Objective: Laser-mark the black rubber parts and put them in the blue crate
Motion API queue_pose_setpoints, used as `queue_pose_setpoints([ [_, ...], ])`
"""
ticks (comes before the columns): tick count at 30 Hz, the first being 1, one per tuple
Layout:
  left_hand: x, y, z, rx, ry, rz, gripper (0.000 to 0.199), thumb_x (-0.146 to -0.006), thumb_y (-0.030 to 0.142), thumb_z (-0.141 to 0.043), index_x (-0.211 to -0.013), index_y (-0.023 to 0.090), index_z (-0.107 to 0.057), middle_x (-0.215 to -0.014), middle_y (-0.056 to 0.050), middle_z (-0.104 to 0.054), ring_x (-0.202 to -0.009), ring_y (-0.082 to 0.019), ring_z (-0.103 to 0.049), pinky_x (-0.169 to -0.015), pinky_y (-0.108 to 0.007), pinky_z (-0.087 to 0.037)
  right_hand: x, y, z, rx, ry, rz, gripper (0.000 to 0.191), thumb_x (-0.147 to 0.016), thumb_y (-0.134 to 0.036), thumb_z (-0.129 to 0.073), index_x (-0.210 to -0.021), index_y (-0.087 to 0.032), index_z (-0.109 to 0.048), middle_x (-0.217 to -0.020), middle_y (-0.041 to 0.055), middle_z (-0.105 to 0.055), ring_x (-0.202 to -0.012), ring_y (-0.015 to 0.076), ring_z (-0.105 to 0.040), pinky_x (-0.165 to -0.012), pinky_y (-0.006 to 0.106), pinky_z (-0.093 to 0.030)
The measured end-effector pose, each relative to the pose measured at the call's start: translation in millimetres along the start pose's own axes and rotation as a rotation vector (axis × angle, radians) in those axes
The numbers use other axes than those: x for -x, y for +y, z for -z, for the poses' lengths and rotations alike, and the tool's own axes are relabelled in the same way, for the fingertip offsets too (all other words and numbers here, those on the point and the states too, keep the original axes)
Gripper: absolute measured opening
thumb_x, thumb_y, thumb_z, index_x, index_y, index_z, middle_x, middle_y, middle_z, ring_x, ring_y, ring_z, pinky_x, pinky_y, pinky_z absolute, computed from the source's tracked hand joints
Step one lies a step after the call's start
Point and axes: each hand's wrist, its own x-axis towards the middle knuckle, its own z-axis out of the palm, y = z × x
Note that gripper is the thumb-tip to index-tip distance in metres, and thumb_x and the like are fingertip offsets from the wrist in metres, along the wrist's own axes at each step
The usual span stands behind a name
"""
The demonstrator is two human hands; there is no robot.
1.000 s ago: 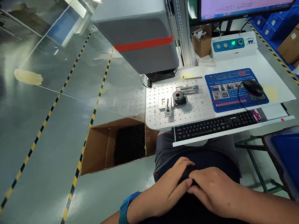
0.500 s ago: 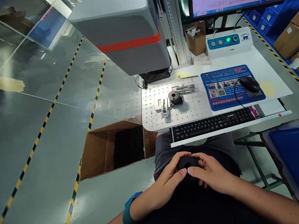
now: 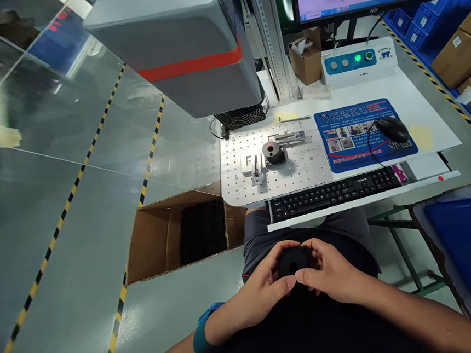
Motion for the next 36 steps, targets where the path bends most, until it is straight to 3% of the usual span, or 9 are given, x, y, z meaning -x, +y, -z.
queue_pose_setpoints([
  [3, -1, -2, -1.1, 0.034, 0.013, -0.025, 0.051, -0.085, 0.036, -0.066, -0.130, 0.020, -0.047, -0.120, -0.009, -0.059, -0.106, -0.022, -0.057, -0.090, -0.038, -0.048, -2, 0, -1, 0.026, 0.013, 0.000, 0.040, -0.077, -0.038, -0.073, -0.106, -0.018, -0.053, -0.078, -0.0023, -0.059, -0.059, 0.0113, -0.057, -0.052, 0.025, -0.048],
  [8, -2, -1, 5.3, 0.125, -0.029, 0.106, 0.054, -0.089, 0.043, -0.062, -0.135, 0.020, -0.043, -0.087, -0.002, -0.058, -0.068, -0.013, -0.053, -0.063, -0.028, -0.044, -6, -2, 4, -0.021, -0.057, -0.026, 0.044, -0.083, -0.049, -0.067, -0.109, -0.017, -0.053, -0.074, -0.0019, -0.061, -0.058, 0.0130, -0.060, -0.053, 0.026, -0.050],
  [14, -8, 3, 13.8, 0.234, -0.091, 0.118, 0.054, -0.094, 0.055, -0.049, -0.135, 0.019, -0.044, -0.083, -0.003, -0.059, -0.067, -0.015, -0.056, -0.061, -0.028, -0.045, -10, 2, 10, -0.108, -0.073, 0.000, 0.049, -0.093, -0.058, -0.053, -0.118, -0.016, -0.051, -0.067, -0.0008, -0.063, -0.057, 0.0157, -0.063, -0.052, 0.028, -0.053],
  [23, -20, -4, 13.2, 0.376, -0.127, 0.114, 0.051, -0.093, 0.063, -0.044, -0.114, 0.016, -0.048, -0.081, -0.006, -0.063, -0.059, -0.015, -0.057, -0.049, -0.024, -0.040, -7, -12, 5, -0.168, -0.069, -0.012, 0.047, -0.093, -0.063, -0.053, -0.093, -0.016, -0.053, -0.073, 0.0025, -0.066, -0.050, 0.0126, -0.062, -0.041, 0.021, -0.049],
  [30, -17, 11, 8.4, 0.337, -0.081, 0.163, 0.054, -0.087, 0.047, -0.065, -0.126, 0.017, -0.044, -0.080, -0.004, -0.065, -0.060, -0.015, -0.061, -0.054, -0.025, -0.048, -6, -12, 3, -0.046, -0.003, 0.005, 0.050, -0.092, -0.060, -0.056, -0.111, -0.015, -0.053, -0.067, 0.0007, -0.066, -0.052, 0.0146, -0.063, -0.045, 0.023, -0.050],
  [36, -12, 10, 5.1, 0.255, 0.004, 0.077, 0.059, -0.082, 0.036, -0.071, -0.130, 0.017, -0.042, -0.072, 0.002, -0.060, -0.057, -0.012, -0.057, -0.052, -0.024, -0.045, -2, -17, 1, 0.050, 0.026, 0.067, 0.045, -0.094, -0.056, -0.055, -0.114, -0.016, -0.054, -0.065, -0.0008, -0.064, -0.054, 0.0160, -0.063, -0.050, 0.028, -0.051],
])
